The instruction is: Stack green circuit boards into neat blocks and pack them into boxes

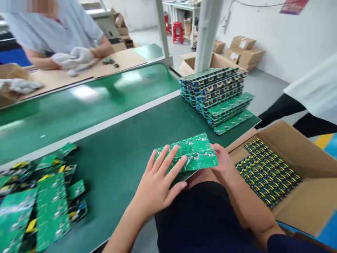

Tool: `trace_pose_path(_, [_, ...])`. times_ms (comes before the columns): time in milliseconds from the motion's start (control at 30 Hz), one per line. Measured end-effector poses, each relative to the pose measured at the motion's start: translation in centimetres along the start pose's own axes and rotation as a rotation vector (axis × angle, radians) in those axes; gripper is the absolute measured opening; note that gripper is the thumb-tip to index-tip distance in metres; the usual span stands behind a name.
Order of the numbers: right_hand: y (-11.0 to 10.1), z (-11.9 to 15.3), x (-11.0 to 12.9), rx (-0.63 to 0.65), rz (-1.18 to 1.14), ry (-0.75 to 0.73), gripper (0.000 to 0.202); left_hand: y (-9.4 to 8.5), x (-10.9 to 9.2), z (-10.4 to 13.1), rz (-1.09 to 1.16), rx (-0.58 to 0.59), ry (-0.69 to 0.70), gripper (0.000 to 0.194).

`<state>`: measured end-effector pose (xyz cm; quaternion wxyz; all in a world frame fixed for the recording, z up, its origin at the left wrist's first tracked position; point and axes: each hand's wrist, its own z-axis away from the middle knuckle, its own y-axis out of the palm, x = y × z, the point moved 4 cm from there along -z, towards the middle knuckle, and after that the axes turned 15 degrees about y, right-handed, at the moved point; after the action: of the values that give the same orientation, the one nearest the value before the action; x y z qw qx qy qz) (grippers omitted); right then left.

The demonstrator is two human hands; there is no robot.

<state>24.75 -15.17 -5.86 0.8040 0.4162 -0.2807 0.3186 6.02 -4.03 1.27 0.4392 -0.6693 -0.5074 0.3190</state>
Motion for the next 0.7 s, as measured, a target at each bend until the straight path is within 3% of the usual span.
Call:
trace_pose_path(100, [2.8, -2.5, 1.1, 0.086, -0.016, 0.05, 0.034, 2.4, 3.3, 0.8, -0.012, 0.241, -0.019, 0.068])
trace_pose_path(167, [3.2, -2.7, 1.2, 0.003, 0.061, 0.016, 0.043, 3.7, 5.0, 1.5, -0.008, 0.323, -0.028, 0.061])
trace_pose_path(267, [2.9, -1.5, 1.0, -0.213, 0.345, -0.169, 0.058, 4.7, 6.2, 2.4, -0.032, 0.359, -0.032, 0.056])
trace_pose_path(367, [2.9, 0.3, 0.8, -0.441, 0.689, -0.412, 0.054, 4.8, 5.9, 2.4, -0.065, 0.346, -0.071, 0.055])
trace_pose_path(467, [3.0, 1.7, 0.7, -0.616, 0.906, -0.607, 0.042, 4.5, 4.9, 0.8, -0.105, 0.346, -0.203, 0.053])
trace_pose_path(567, [3.2, 2.4, 0.4, -0.656, 0.972, -0.693, 0.034, 3.9, 3.9, -2.2, -0.164, 0.404, -0.407, 0.057])
trace_pose_path(700, [3.6, 3.5, -0.3, -0.62, 0.994, -0.742, 0.031, 3.0, 3.9, -5.4, -0.18, 0.507, -0.68, 0.077])
